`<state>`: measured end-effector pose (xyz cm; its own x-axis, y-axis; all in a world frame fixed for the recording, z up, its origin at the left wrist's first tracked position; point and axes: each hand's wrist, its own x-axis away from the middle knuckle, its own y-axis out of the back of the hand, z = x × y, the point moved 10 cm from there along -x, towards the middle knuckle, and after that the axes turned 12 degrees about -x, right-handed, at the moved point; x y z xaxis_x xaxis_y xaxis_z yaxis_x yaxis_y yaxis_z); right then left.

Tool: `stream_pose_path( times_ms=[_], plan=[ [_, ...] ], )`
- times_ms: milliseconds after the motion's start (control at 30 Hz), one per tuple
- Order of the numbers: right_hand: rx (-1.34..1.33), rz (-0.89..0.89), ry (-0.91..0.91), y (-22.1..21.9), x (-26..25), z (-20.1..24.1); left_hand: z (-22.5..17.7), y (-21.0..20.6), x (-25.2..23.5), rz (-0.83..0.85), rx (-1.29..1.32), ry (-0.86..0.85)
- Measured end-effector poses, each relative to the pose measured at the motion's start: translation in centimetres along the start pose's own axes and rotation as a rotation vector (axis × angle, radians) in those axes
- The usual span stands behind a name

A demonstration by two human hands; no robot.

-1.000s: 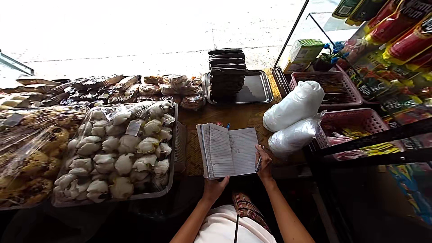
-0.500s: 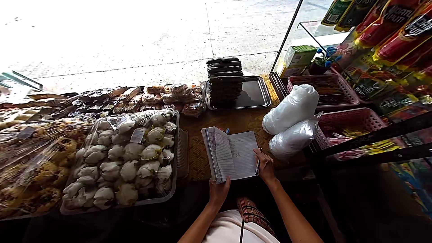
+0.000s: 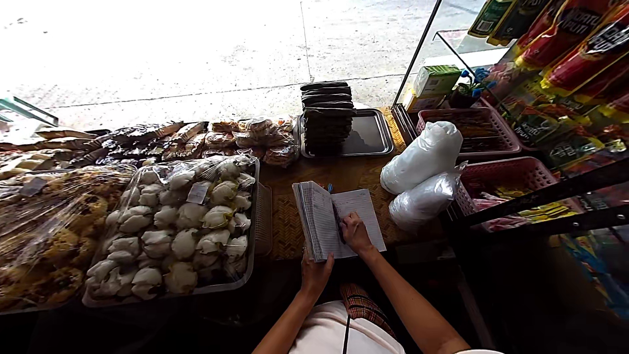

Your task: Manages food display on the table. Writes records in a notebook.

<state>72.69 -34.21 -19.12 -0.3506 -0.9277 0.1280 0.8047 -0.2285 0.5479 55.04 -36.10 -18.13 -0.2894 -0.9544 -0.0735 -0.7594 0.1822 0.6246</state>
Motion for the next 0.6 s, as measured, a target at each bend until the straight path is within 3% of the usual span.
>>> stream_pose_path(
  times_ms=[67,167,200,267,367,433,500,567,600],
  plan=[
    [-0.009,-0.065,0.074,-1.1,0.6,0.7,-0.9,0.0,0.0,-0.043,-0.045,-0.107],
    [-0.01,-0.044,0.011,-0.4,0.9,0.9,-4.3,-0.6,-0.4,-0.057,-0.113,-0.363],
    [-0.041,-0.091,-0.001,1.2,1.2,0.6,-5.3,-1.1,-0.5,-0.043,-0.139,-0.429],
    [-0.157,-0.359,0.012,6.8,2.5,-1.4,-7.1,-2.9,-0.7,0.033,-0.193,-0.508],
    [-0.272,-0.596,0.006,14.1,5.2,-4.5,-8.1,-7.9,-0.4,0.366,-0.383,-0.52],
    [-0.214,-0.505,-0.01,14.8,6.1,-4.8,-7.3,-11.4,0.0,0.512,-0.576,-0.537],
    [-0.132,-0.317,-0.096,12.9,6.5,-5.0,-7.5,-12.7,0.2,0.63,-0.679,-0.516],
    [-0.069,-0.202,-0.158,10.7,6.9,-5.9,-8.0,-12.0,-0.2,0.806,-0.602,-0.438],
    [-0.066,-0.18,-0.185,10.0,7.2,-6.3,-8.2,-10.7,-0.9,0.775,-0.489,-0.403]
  ],
)
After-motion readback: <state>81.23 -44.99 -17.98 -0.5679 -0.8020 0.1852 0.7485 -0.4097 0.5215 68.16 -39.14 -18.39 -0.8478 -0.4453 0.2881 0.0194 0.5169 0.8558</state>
